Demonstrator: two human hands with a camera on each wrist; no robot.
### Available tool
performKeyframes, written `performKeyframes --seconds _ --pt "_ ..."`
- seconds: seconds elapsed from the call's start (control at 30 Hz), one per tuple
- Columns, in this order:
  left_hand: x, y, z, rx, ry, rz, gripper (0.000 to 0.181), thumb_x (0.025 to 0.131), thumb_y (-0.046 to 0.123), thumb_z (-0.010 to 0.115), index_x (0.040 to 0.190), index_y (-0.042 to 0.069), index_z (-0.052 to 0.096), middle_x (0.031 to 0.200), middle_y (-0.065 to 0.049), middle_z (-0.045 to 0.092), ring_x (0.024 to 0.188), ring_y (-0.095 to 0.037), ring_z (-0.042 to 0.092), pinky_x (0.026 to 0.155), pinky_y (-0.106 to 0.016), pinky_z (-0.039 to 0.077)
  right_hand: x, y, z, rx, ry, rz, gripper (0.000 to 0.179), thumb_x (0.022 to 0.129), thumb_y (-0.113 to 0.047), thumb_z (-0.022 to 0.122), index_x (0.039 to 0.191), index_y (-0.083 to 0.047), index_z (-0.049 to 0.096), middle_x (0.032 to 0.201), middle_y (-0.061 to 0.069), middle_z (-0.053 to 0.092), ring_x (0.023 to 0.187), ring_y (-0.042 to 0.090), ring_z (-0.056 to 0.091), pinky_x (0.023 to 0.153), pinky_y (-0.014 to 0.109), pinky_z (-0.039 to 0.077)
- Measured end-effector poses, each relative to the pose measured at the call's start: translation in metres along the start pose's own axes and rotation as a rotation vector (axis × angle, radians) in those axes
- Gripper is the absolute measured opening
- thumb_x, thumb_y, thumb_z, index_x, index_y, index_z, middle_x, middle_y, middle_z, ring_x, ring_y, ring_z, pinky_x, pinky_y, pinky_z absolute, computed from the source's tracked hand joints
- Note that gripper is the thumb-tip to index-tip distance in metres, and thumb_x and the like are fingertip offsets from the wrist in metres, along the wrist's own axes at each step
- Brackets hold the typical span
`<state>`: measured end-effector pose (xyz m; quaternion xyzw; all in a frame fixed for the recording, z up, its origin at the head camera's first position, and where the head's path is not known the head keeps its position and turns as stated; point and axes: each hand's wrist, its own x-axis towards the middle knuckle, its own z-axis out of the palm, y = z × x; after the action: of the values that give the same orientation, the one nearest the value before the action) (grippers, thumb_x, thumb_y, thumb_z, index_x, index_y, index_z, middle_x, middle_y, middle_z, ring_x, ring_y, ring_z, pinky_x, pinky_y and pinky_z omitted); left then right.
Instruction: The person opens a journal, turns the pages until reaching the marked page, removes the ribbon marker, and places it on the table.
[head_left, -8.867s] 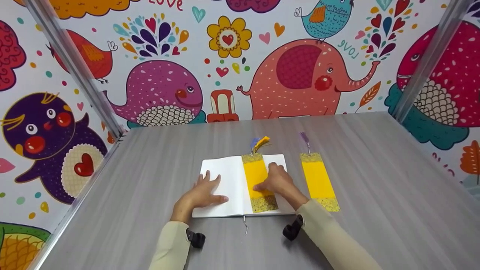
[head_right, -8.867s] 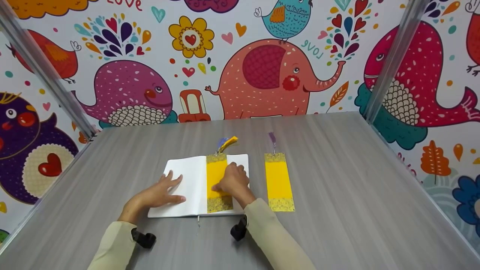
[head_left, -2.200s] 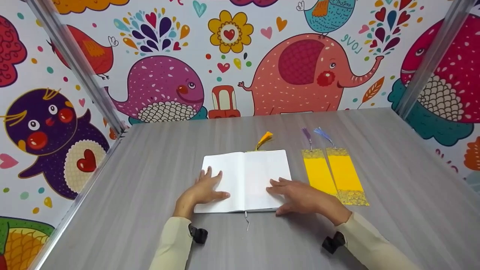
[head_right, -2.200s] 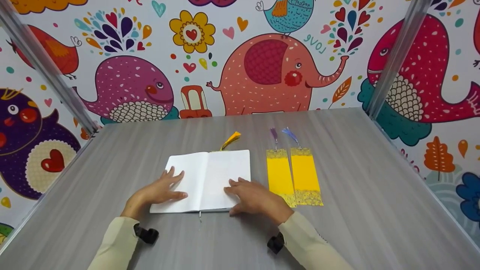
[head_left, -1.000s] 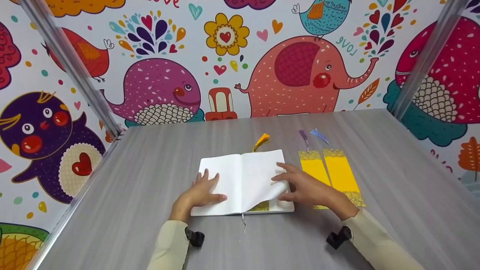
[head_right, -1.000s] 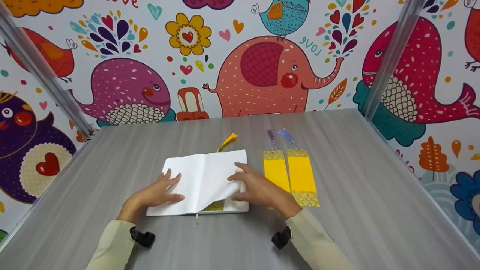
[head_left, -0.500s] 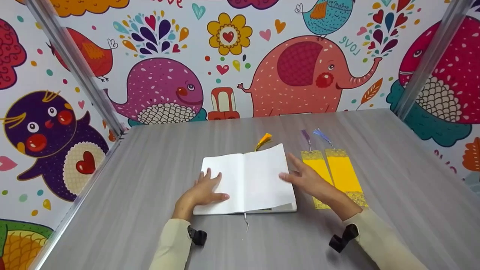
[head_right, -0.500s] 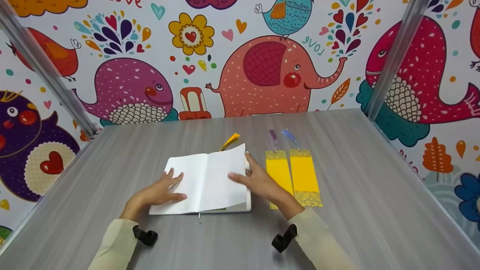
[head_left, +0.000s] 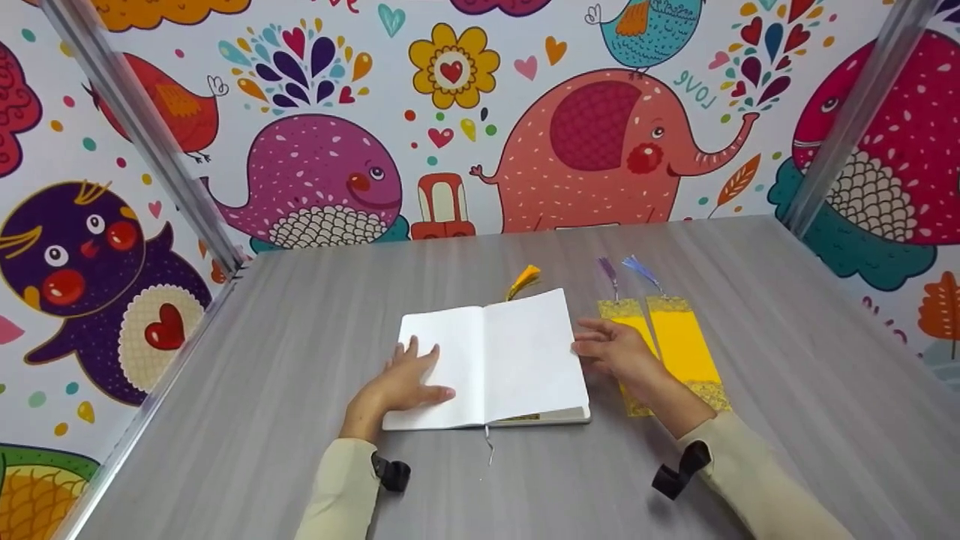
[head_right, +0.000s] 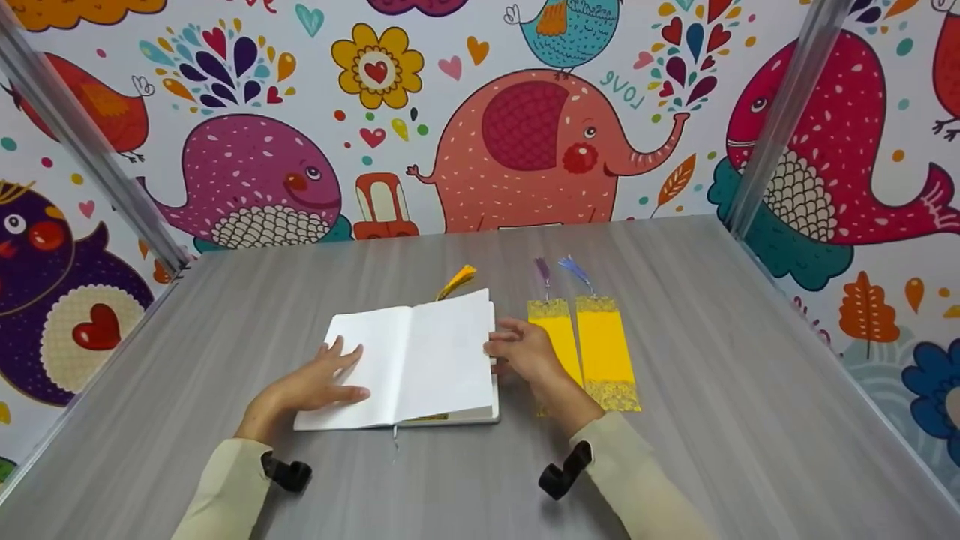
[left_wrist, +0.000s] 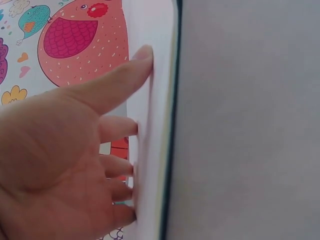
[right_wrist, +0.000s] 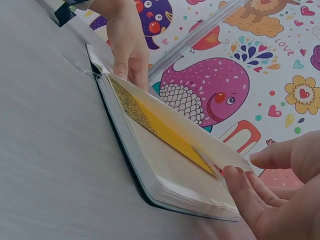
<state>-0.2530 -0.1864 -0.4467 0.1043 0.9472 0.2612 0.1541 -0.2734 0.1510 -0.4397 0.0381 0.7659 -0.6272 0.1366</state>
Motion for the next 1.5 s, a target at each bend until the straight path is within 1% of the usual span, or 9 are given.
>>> performKeyframes --seconds 0.17,0.3,0.53,0.77,0.93,1.1,1.27,1.37,1.5 --pt "-0.001 0.001 -0.001 0.003 0.007 0.005 0.085 0.091 0.035 0.071 0.155 -0.004 0.03 0.161 -0.039 0.004 0.149 -0.059 -0.002 0.121 -0.068 0.006 0.001 -0.002 0.003 -0.007 0.004 0.037 0.051 0.095 -0.019 0.068 0.144 -0.01 0.054 0.133 0.015 0.066 0.101 0.019 0.07 0.09 0.035 0.059" --pt "-0.001 0.0 -0.001 0.009 0.004 0.011 0.086 0.091 0.036 0.072 0.154 -0.004 0.03 0.16 -0.04 0.005 0.149 -0.06 -0.001 0.121 -0.069 0.006 0.0 -0.004 0.005 0.015 0.004 0.049 0.049 0.095 -0.018 0.068 0.142 -0.011 0.056 0.134 0.014 0.065 0.101 0.019 0.07 0.09 0.035 0.06" --pt "-0.001 0.001 0.0 -0.014 0.012 -0.01 0.084 0.091 0.034 0.073 0.154 -0.002 0.031 0.162 -0.038 0.007 0.151 -0.057 0.001 0.122 -0.067 0.008 0.001 -0.009 0.008 0.087 -0.04 0.019 0.053 0.095 -0.017 0.067 0.145 -0.007 0.052 0.14 0.016 0.059 0.104 0.016 0.068 0.097 0.035 0.057" --pt "-0.001 0.001 -0.001 -0.037 0.032 -0.02 0.083 0.089 0.031 0.075 0.154 -0.002 0.034 0.162 -0.036 0.009 0.151 -0.056 0.003 0.122 -0.067 0.008 0.005 -0.014 0.012 0.14 -0.096 -0.015 0.049 0.098 -0.014 0.063 0.144 -0.004 0.051 0.135 0.017 0.062 0.1 0.018 0.067 0.089 0.031 0.058" --pt "0.0 0.001 -0.002 -0.062 0.072 -0.05 0.079 0.088 0.027 0.077 0.152 0.001 0.04 0.163 -0.034 0.014 0.151 -0.055 0.007 0.122 -0.065 0.013 0.007 -0.019 0.017 0.169 -0.116 -0.038 0.047 0.098 -0.016 0.062 0.142 -0.003 0.053 0.126 0.013 0.066 0.097 0.02 0.068 0.086 0.032 0.058" --pt "-0.002 0.002 -0.002 -0.139 0.136 -0.072 0.063 0.092 0.024 0.073 0.145 0.0 0.05 0.162 -0.031 0.023 0.151 -0.05 0.018 0.123 -0.061 0.019 0.008 -0.024 0.024 0.183 -0.127 -0.046 0.044 0.098 -0.016 0.062 0.139 -0.001 0.056 0.117 0.009 0.069 0.092 0.02 0.069 0.083 0.03 0.059" --pt "-0.001 0.0 -0.005 -0.24 0.222 -0.025 0.049 0.101 0.028 0.059 0.138 -0.004 0.057 0.153 -0.03 0.041 0.147 -0.046 0.033 0.121 -0.057 0.026 0.009 -0.028 0.031 0.19 -0.142 -0.054 0.042 0.098 -0.018 0.062 0.137 -0.002 0.057 0.116 0.008 0.07 0.094 0.02 0.068 0.083 0.029 0.059" --pt "0.0 -0.001 -0.007 -0.333 0.256 -0.024 0.05 0.104 0.033 0.053 0.138 -0.003 0.057 0.149 -0.026 0.05 0.145 -0.043 0.039 0.12 -0.056 0.03 0.011 -0.029 0.036 0.195 -0.156 -0.062 0.039 0.099 -0.019 0.061 0.135 -0.003 0.059 0.116 0.007 0.069 0.095 0.021 0.067 0.084 0.029 0.058" --pt "0.002 -0.004 -0.01 -0.464 0.286 -0.057 0.06 0.106 0.041 0.044 0.143 -0.006 0.049 0.151 -0.024 0.048 0.146 -0.042 0.038 0.121 -0.055 0.029 0.013 -0.031 0.044 0.201 -0.187 -0.072 0.037 0.1 -0.02 0.06 0.132 -0.003 0.06 0.115 0.007 0.069 0.094 0.021 0.067 0.082 0.03 0.059"
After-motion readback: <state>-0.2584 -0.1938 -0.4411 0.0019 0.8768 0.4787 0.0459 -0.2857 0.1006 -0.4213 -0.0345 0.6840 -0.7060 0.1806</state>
